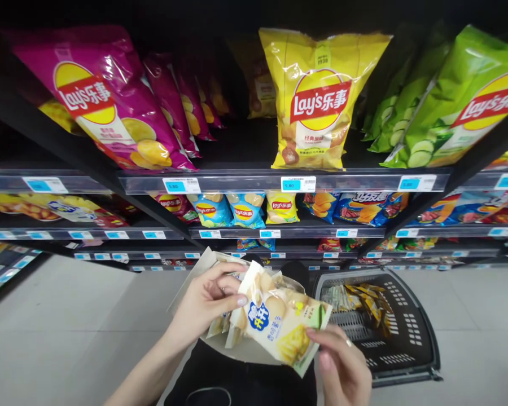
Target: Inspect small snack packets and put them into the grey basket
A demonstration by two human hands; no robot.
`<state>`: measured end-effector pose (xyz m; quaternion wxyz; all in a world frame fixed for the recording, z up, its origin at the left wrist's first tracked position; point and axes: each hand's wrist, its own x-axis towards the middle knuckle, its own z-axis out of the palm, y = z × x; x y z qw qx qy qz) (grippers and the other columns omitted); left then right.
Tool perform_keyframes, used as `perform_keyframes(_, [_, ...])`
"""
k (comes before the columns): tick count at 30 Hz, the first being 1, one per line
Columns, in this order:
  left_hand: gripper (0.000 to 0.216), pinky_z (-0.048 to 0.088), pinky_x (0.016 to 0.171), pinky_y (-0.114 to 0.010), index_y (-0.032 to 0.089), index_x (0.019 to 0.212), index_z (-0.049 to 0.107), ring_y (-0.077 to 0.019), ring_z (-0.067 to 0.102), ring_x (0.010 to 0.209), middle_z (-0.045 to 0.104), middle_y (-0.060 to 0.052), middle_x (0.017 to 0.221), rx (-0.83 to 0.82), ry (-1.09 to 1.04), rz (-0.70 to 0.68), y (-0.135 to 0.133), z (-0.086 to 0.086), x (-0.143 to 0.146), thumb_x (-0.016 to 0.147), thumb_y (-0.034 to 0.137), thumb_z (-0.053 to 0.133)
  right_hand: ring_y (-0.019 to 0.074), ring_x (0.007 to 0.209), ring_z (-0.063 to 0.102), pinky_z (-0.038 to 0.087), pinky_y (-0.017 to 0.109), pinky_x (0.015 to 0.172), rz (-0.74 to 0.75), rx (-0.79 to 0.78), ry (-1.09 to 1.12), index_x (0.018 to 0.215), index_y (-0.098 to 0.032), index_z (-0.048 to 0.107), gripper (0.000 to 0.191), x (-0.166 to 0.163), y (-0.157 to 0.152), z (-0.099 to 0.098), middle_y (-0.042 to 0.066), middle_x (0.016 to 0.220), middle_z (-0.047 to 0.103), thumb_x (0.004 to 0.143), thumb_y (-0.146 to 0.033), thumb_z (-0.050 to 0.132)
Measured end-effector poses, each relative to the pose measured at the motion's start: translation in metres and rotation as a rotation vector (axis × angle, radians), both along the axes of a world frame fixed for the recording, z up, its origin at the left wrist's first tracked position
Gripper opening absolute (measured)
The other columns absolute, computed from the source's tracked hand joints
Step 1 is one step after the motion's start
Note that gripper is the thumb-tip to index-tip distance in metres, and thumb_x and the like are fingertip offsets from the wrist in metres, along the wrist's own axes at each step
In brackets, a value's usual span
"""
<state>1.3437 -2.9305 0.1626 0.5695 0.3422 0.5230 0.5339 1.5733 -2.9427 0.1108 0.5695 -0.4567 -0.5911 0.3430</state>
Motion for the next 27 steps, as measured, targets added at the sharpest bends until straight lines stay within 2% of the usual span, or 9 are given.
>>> perform_keyframes(2, [0.045,0.048,0.055,-0.018,0.017,0.102,0.064,-0.0105,0.061,0.053,0.067,0.004,0.058,0.021,0.017,0.022,0.000,0.000,0.002,0.060,0.016,0.081,0.0207,0.065,0.068,0.055,0.027,0.056,-0.038,-0.206,0.159,0.081,-0.020,0.069,0.015,-0.005,0.002,-0.005,0.006,0.073,0.072,0.073,-0.031,0.075])
perform_keyframes(4, [0.040,0.048,0.056,-0.017,0.017,0.100,0.066,-0.0095,0.059,0.055,0.065,0.005,0.059,0.045,0.065,0.031,0.000,0.001,0.002,0.062,0.016,0.079,0.0171,0.061,0.067,0.055,0.023,0.056,-0.088,-0.359,0.296,0.085,-0.020,0.061,0.028,-0.011,0.003,-0.009,0.003,0.071,0.071,0.066,-0.026,0.081])
perform_keyframes(8, [0.017,0.051,0.066,-0.022,0.013,0.084,0.073,-0.0150,0.064,0.069,0.070,-0.002,0.072,-0.008,0.161,-0.226,0.001,0.000,0.001,0.070,0.021,0.073,0.0125,0.057,0.065,0.055,0.022,0.058,-0.055,-0.479,0.484,0.091,-0.022,0.056,0.037,-0.015,0.004,-0.018,-0.003,0.066,0.069,0.065,-0.023,0.082])
perform_keyframes(10, [0.014,0.051,0.067,-0.024,0.013,0.078,0.075,-0.0171,0.065,0.069,0.072,-0.004,0.072,-0.054,0.199,-0.288,0.001,-0.003,0.002,0.072,0.024,0.071,0.0158,0.064,0.068,0.057,0.025,0.062,0.010,-0.537,0.506,0.097,-0.021,0.060,0.040,-0.013,0.006,-0.021,0.000,0.071,0.072,0.064,-0.023,0.082])
perform_keyframes(14, [0.014,0.051,0.062,-0.025,0.014,0.072,0.076,-0.0178,0.064,0.064,0.073,-0.004,0.068,-0.094,0.271,-0.212,-0.001,-0.010,0.003,0.071,0.026,0.069,0.0274,0.085,0.070,0.058,0.036,0.074,0.233,-0.631,0.376,0.095,-0.016,0.073,0.031,-0.011,0.012,-0.021,0.010,0.089,0.075,0.068,-0.029,0.078])
perform_keyframes(16, [0.011,0.050,0.058,-0.023,0.014,0.066,0.075,-0.0160,0.062,0.059,0.072,-0.003,0.064,-0.092,0.327,-0.169,-0.001,-0.009,0.003,0.067,0.025,0.071,0.0269,0.082,0.071,0.058,0.034,0.073,0.249,-0.583,0.282,0.088,-0.017,0.076,0.021,-0.011,0.013,-0.018,0.009,0.084,0.075,0.072,-0.031,0.075])
perform_keyframes(19, [0.009,0.043,0.047,-0.018,0.014,0.056,0.073,-0.0118,0.055,0.048,0.066,0.000,0.051,-0.088,0.468,-0.100,-0.002,0.000,-0.002,0.057,0.023,0.078,0.0194,0.062,0.068,0.055,0.024,0.058,0.168,-0.388,0.105,0.076,-0.019,0.077,0.010,-0.013,0.012,-0.011,0.004,0.069,0.074,0.074,-0.027,0.072])
perform_keyframes(23, [0.012,0.041,0.044,-0.017,0.015,0.047,0.071,-0.0116,0.054,0.046,0.065,-0.001,0.048,-0.092,0.559,-0.098,-0.004,0.007,-0.018,0.047,0.020,0.082,0.0125,0.051,0.062,0.046,0.018,0.051,0.151,-0.141,-0.064,0.063,-0.018,0.073,0.016,-0.016,0.006,0.003,0.001,0.058,0.068,0.078,-0.020,0.067])
perform_keyframes(27, [0.013,0.042,0.043,-0.016,0.016,0.049,0.070,-0.0114,0.055,0.045,0.064,0.000,0.047,-0.132,0.480,-0.121,-0.007,-0.006,-0.039,0.046,0.017,0.083,0.0101,0.044,0.053,0.038,0.019,0.045,0.158,-0.144,-0.125,0.059,-0.016,0.071,0.023,-0.022,0.006,0.009,0.001,0.051,0.063,0.080,-0.024,0.066])
